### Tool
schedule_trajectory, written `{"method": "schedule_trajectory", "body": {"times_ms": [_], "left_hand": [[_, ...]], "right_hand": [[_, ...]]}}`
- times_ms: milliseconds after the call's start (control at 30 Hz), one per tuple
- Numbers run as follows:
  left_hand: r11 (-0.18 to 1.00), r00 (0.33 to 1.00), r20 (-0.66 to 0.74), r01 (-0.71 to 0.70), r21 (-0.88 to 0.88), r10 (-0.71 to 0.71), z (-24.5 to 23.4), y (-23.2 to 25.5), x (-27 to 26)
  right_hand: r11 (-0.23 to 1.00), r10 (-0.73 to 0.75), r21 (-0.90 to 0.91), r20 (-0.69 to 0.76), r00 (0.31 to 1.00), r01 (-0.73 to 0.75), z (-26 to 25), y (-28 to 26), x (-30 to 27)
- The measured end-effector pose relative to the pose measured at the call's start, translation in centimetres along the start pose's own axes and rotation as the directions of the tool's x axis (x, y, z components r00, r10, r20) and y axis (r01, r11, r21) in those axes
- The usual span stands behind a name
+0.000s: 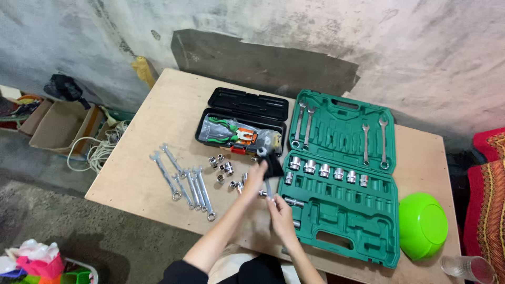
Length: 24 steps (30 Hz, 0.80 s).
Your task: The person wipes several metal wrenches and socket bits with a black cloth on a wooden table. The person picks up each tool, wipes it, and places it into a green toolbox.
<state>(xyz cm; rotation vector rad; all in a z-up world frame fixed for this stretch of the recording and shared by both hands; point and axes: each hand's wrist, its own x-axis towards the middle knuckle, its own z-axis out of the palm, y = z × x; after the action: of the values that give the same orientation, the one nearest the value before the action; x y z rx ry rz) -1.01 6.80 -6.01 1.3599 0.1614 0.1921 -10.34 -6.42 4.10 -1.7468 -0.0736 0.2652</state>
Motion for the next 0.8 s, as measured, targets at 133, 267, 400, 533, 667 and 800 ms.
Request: {"method": "schedule_trajectory", "body": {"times_ms": [133, 267, 400, 533, 667, 800], "left_hand": [[0.963, 0.967, 0.113, 0.209, 0.169, -0.230, -0.1, -0.1, -0.1], [0.965, 0.965, -0.061, 0.259, 0.044, -0.256, 0.5, 0.6, 0.5], [0.974, 0.975, -0.071, 0.201, -0.107, -0.209, 2.6, 2.2, -0.4], [0.882, 0.920, 0.157, 0.391, -0.264, -0.360, 3.9, 2.9, -2.7], [0.919, 0.924, 0.006, 0.382, -0.103, -0.383, 3.8, 2.7, -1.1], [0.926, 0.934, -0.016, 0.353, -0.136, -0.358, 2.0, 1.3, 2.2]], "right_hand": [[0.983, 0.043, 0.183, -0.056, 0.997, -0.032, -0.5, -0.1, 0.6], [0.996, -0.023, 0.082, -0.033, 0.999, 0.026, 0.2, -0.4, -1.1], [0.993, 0.039, 0.111, -0.020, 0.999, -0.037, -1.0, -0.7, -0.2], [0.962, 0.147, 0.247, -0.097, 0.984, -0.119, -2.2, -0.4, 1.1], [0.992, 0.027, 0.129, -0.068, 0.997, -0.018, -1.6, 0.2, -0.6], [0.987, 0.069, 0.148, -0.029, 0.997, -0.064, -1.1, 0.7, -2.4]]}}
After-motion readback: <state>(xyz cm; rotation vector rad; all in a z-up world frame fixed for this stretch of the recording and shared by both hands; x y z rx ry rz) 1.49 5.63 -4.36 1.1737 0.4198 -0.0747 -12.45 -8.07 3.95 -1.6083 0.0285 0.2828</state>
